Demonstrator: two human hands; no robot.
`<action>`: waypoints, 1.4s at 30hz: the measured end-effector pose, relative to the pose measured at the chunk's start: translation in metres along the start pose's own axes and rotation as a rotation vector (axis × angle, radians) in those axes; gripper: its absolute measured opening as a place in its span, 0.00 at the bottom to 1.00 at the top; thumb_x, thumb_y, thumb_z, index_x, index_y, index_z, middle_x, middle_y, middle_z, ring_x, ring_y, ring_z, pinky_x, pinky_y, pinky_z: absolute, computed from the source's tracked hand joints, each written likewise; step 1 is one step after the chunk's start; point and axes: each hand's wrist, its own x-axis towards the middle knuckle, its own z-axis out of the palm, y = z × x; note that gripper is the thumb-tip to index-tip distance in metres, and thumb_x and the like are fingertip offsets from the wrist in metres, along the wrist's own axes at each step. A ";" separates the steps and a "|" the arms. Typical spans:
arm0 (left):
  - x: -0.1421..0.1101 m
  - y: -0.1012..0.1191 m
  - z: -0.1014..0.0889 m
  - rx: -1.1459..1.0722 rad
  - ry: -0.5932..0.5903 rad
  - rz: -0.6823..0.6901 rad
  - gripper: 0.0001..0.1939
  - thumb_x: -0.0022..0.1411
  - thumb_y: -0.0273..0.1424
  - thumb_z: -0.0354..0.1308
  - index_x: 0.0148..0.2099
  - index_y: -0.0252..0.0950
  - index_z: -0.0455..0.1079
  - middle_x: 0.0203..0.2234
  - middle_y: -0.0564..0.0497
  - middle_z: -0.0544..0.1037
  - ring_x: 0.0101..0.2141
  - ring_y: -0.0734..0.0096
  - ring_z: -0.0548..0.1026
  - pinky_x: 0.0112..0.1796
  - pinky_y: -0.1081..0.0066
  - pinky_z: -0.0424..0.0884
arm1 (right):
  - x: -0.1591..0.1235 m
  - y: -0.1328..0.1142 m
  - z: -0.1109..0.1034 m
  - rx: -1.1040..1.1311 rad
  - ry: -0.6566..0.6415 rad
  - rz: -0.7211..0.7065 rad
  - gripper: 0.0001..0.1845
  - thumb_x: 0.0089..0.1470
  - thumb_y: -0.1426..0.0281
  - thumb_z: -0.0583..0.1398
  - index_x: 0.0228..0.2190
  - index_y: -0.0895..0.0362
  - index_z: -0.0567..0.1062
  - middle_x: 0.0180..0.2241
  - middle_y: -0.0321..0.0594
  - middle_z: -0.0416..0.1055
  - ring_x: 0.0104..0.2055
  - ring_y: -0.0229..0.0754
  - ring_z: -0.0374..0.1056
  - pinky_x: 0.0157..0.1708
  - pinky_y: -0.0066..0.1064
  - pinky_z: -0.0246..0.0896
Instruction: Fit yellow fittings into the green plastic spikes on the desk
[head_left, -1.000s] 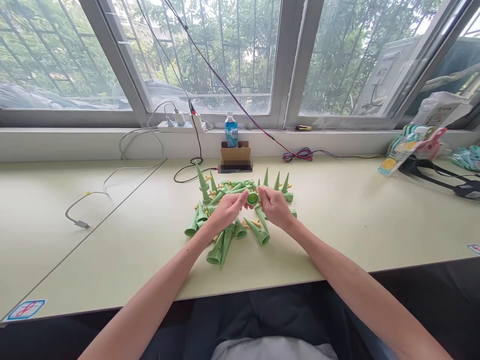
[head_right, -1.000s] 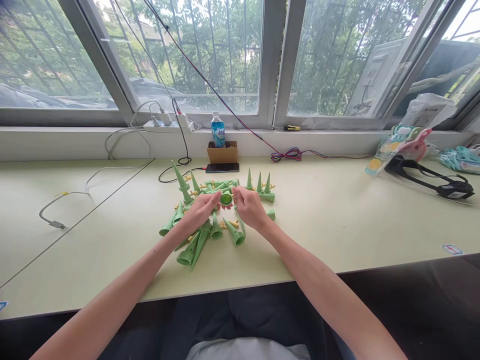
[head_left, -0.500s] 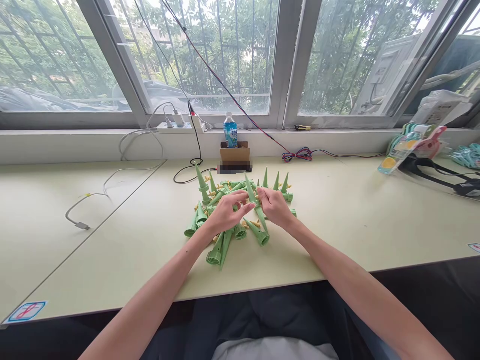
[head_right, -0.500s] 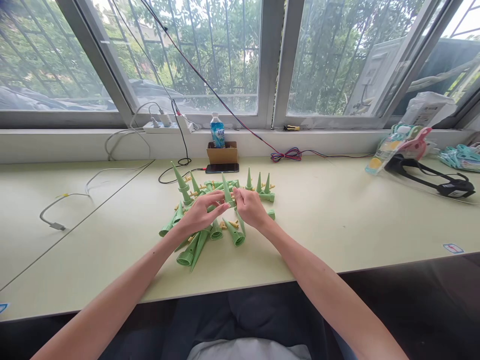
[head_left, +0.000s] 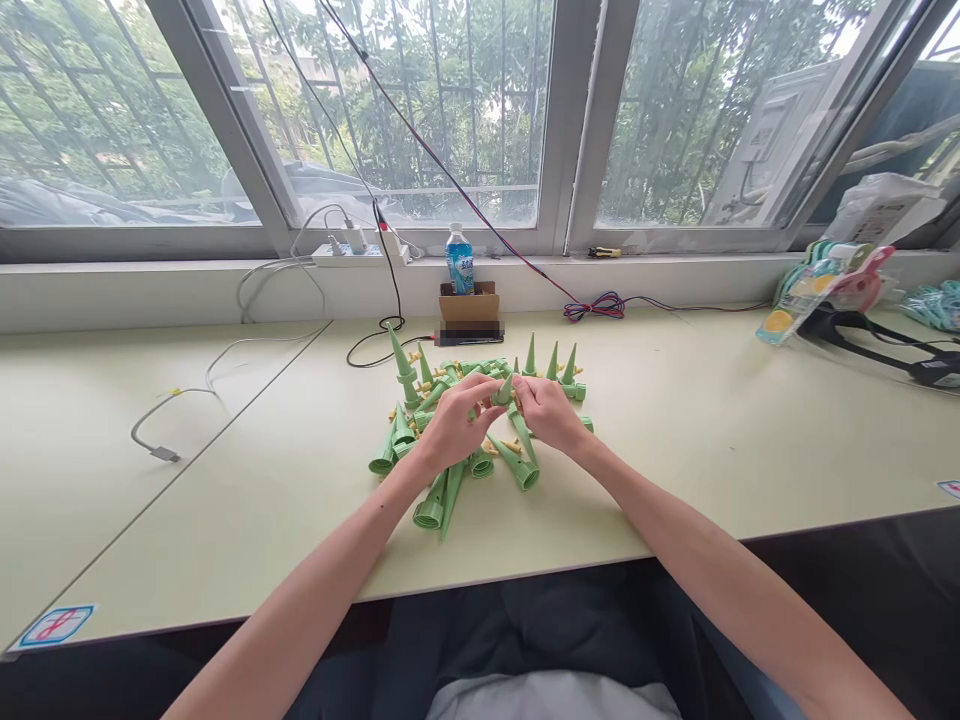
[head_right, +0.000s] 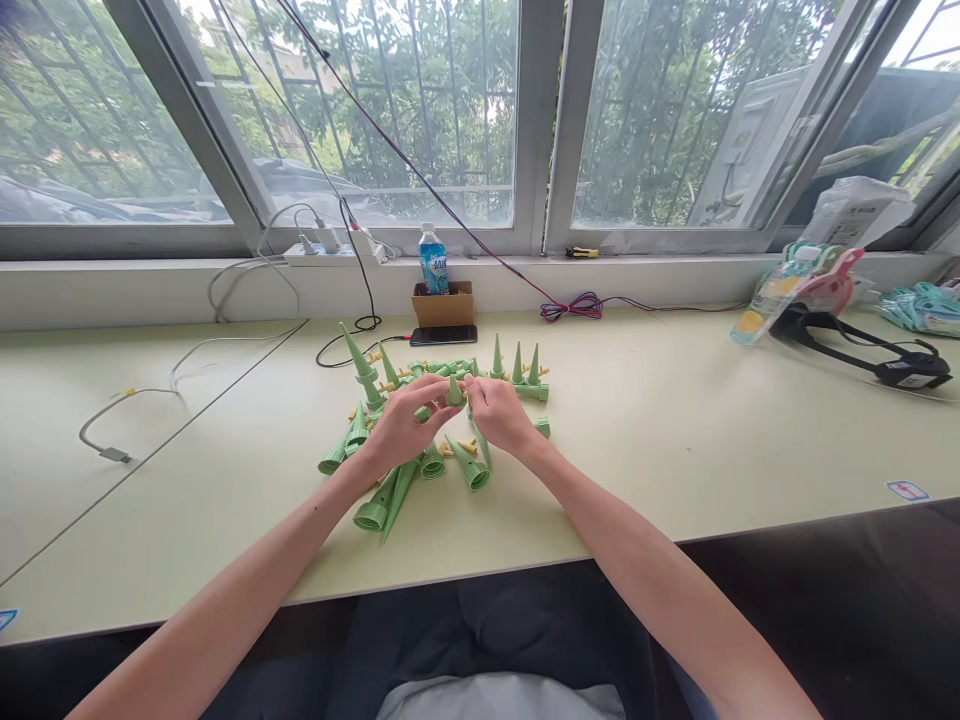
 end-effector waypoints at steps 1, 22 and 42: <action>0.000 0.000 0.000 0.004 0.006 0.003 0.09 0.64 0.33 0.56 0.45 0.38 0.74 0.40 0.47 0.74 0.30 0.73 0.71 0.29 0.73 0.70 | 0.000 0.000 0.000 0.000 -0.002 -0.003 0.26 0.65 0.56 0.46 0.18 0.55 0.58 0.17 0.34 0.58 0.21 0.36 0.52 0.24 0.30 0.46; 0.006 0.011 -0.005 -0.537 0.009 -0.450 0.21 0.61 0.49 0.57 0.41 0.34 0.69 0.26 0.49 0.77 0.23 0.74 0.71 0.26 0.72 0.69 | -0.001 -0.003 -0.004 -0.029 0.095 -0.086 0.23 0.65 0.54 0.48 0.22 0.54 0.56 0.19 0.31 0.52 0.22 0.36 0.46 0.24 0.30 0.44; 0.006 0.015 -0.013 -0.722 -0.099 -0.464 0.18 0.55 0.41 0.66 0.34 0.34 0.64 0.24 0.53 0.72 0.25 0.75 0.71 0.29 0.72 0.68 | -0.003 0.001 -0.003 -0.112 0.047 -0.111 0.21 0.66 0.60 0.46 0.22 0.54 0.53 0.18 0.30 0.54 0.20 0.34 0.47 0.24 0.28 0.43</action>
